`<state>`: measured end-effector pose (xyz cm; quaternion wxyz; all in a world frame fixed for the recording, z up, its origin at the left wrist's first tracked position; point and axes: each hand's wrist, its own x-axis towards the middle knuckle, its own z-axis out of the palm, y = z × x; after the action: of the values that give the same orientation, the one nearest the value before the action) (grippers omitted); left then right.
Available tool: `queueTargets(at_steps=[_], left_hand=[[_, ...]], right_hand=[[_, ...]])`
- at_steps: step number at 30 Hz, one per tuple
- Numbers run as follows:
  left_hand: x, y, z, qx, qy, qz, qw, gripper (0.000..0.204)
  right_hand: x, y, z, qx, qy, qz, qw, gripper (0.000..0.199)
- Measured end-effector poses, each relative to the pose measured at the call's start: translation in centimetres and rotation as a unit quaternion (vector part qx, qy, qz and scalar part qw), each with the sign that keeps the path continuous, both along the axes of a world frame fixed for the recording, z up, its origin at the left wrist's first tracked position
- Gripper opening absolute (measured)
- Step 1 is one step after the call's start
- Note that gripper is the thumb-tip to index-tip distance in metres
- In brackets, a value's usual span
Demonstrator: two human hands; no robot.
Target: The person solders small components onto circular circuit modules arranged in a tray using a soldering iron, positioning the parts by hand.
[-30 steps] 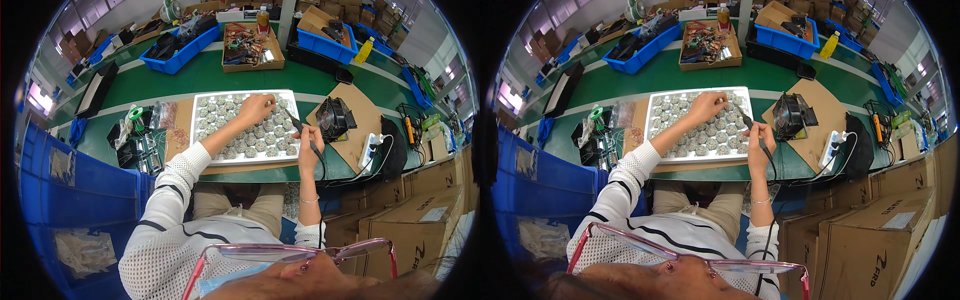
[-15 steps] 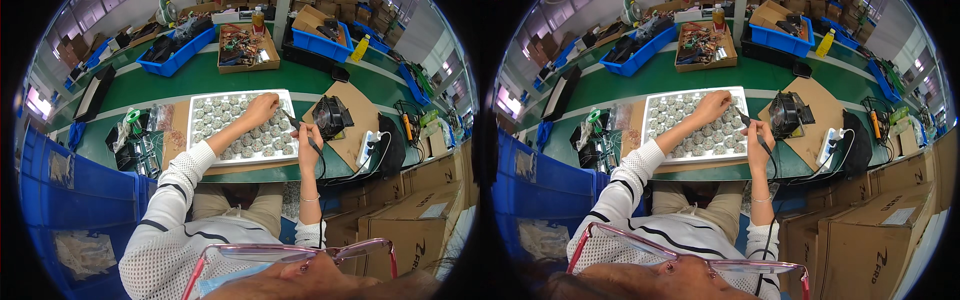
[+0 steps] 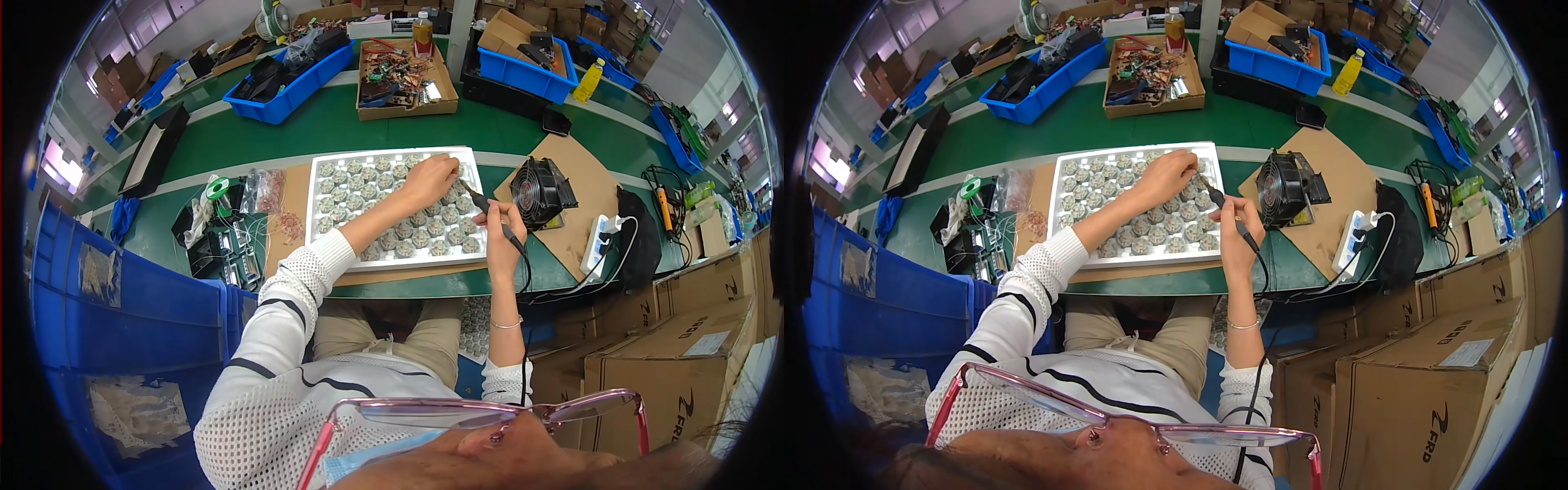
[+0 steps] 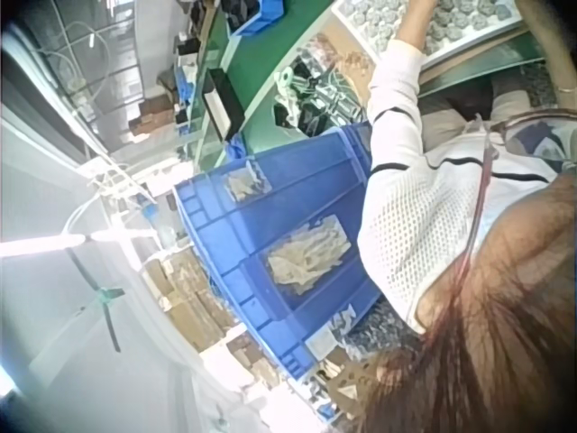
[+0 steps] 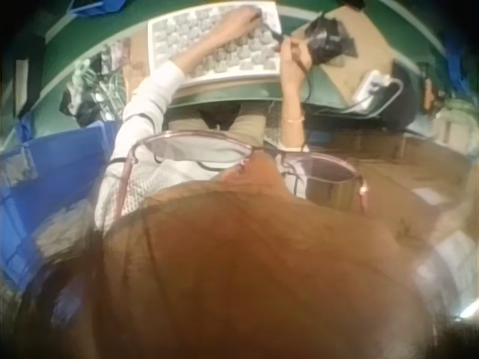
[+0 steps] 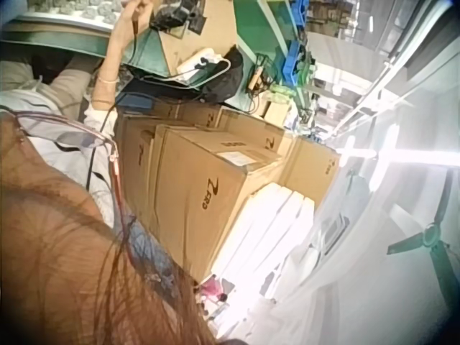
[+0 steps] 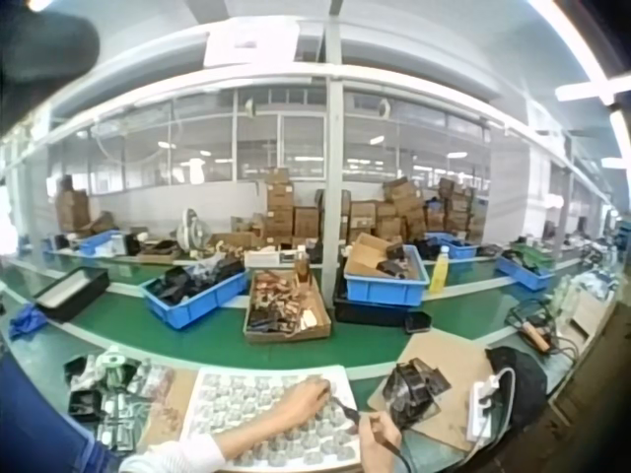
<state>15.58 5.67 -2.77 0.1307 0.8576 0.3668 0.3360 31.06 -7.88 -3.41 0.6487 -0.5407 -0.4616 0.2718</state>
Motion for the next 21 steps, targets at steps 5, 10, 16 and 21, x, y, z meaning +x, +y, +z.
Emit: queueTargets(at_steps=[5, 10, 16, 21], left_hand=[[-0.4, 0.0, 0.5, -0.052, -0.004, 0.01, 0.999, 0.012], [-1.0, -0.6, 1.0, -0.079, 0.013, 0.017, 0.997, 0.015], [-0.4, -0.7, 0.5, -0.095, -0.038, 0.013, 0.995, 0.014], [0.0, -1.2, 0.9, -0.08, 0.001, -0.017, 0.997, 0.011]], right_hand=[[0.0, -0.7, 0.0, 0.016, 0.068, -0.001, 0.998, 0.02], [0.1, -2.2, 0.6, -0.007, 0.048, -0.012, 0.999, 0.023], [0.1, -2.4, 0.6, -0.013, 0.04, -0.011, 0.999, 0.023], [0.1, -2.4, 0.7, -0.015, 0.041, -0.01, 0.999, 0.023]])
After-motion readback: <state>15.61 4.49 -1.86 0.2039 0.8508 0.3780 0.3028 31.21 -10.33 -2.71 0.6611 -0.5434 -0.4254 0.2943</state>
